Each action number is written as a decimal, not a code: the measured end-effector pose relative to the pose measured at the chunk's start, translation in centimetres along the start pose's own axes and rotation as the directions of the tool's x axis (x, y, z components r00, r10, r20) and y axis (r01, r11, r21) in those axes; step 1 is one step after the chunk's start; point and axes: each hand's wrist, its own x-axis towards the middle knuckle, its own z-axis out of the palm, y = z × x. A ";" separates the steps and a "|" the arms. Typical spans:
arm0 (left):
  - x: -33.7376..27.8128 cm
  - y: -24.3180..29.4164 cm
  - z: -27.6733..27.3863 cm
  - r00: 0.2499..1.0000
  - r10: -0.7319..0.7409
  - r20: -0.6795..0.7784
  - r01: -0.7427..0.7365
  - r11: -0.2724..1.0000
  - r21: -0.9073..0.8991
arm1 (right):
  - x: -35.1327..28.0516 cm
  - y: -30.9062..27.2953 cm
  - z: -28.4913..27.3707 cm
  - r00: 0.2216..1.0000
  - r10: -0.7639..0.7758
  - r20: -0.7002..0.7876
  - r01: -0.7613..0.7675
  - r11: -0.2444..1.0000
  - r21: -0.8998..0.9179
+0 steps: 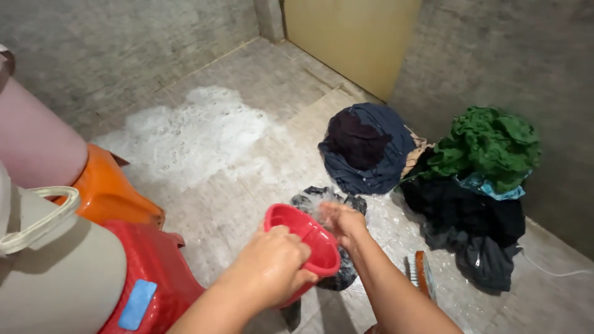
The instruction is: Hand-washing various pieces of clothing on a bathroom floor using soap, water, and a scrub brush.
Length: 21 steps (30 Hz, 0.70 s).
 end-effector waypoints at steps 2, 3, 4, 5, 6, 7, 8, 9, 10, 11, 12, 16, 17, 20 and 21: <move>-1.0 -0.5 0.1 0.999 -0.037 -0.016 0.037 0.999 0.021 | 1.3 1.0 -1.6 0.998 -0.050 -0.047 0.035 0.960 -0.277; -1.3 -0.8 0.3 0.999 -0.040 -0.013 0.041 0.999 0.023 | 0.2 0.5 -0.4 0.998 -0.046 -0.045 0.032 0.961 -0.274; -1.5 -1.2 0.4 0.999 -0.037 -0.039 0.038 0.999 0.010 | -1.0 -0.2 0.6 0.996 -0.081 -0.044 0.064 0.952 -0.300; -1.8 -1.5 0.6 0.997 -0.035 -0.064 0.035 0.999 -0.003 | -2.1 -0.9 1.7 0.992 -0.116 -0.043 0.095 0.941 -0.325; -1.7 -1.7 1.0 0.997 -0.033 -0.063 0.033 0.999 -0.003 | -4.1 -2.0 3.2 0.992 -0.116 -0.045 0.096 0.941 -0.324; -1.6 -1.8 1.5 0.995 -0.058 -0.084 0.054 0.998 -0.041 | -6.1 -3.0 4.7 0.999 -0.025 -0.030 0.010 0.910 -0.414; -1.4 -2.0 1.8 0.991 -0.082 -0.105 0.074 0.994 -0.081 | -8.0 -4.3 6.2 0.997 0.066 -0.025 -0.070 0.862 -0.502; -1.2 -2.3 2.4 0.991 -0.080 -0.105 0.072 0.994 -0.082 | -9.0 -5.1 6.8 0.998 0.065 -0.027 -0.069 0.862 -0.502; -1.1 -2.5 2.9 0.983 -0.094 -0.156 0.080 0.992 -0.095 | -10.0 -5.9 7.5 0.984 0.179 -0.010 -0.145 0.763 -0.630; -1.1 -2.8 3.4 0.972 -0.109 -0.207 0.088 0.990 -0.109 | -11.1 -6.7 8.2 0.956 0.292 -0.010 -0.203 0.637 -0.744; -1.2 -3.3 4.4 0.973 -0.108 -0.205 0.086 0.990 -0.113 | -11.2 -7.3 7.7 0.956 0.292 -0.015 -0.206 0.636 -0.744; -1.1 -5.3 9.4 0.925 -0.221 -0.308 0.117 0.939 -0.322 | -10.9 -10.1 5.1 0.986 0.094 0.141 0.030 0.722 -0.692; -0.9 -5.8 10.8 0.906 -0.246 -0.343 0.094 0.910 -0.404 | -10.6 -10.8 4.4 0.971 0.018 0.237 0.130 0.795 -0.593; 1.9 -8.7 16.9 0.767 -0.153 -0.623 -0.252 0.821 -0.512 | -14.7 -14.1 7.1 0.964 -0.092 0.249 0.260 0.519 -0.814; 3.5 -9.1 17.8 0.767 -0.148 -0.625 -0.257 0.821 -0.510 | -16.9 -15.0 8.9 0.964 -0.097 0.249 0.262 0.519 -0.814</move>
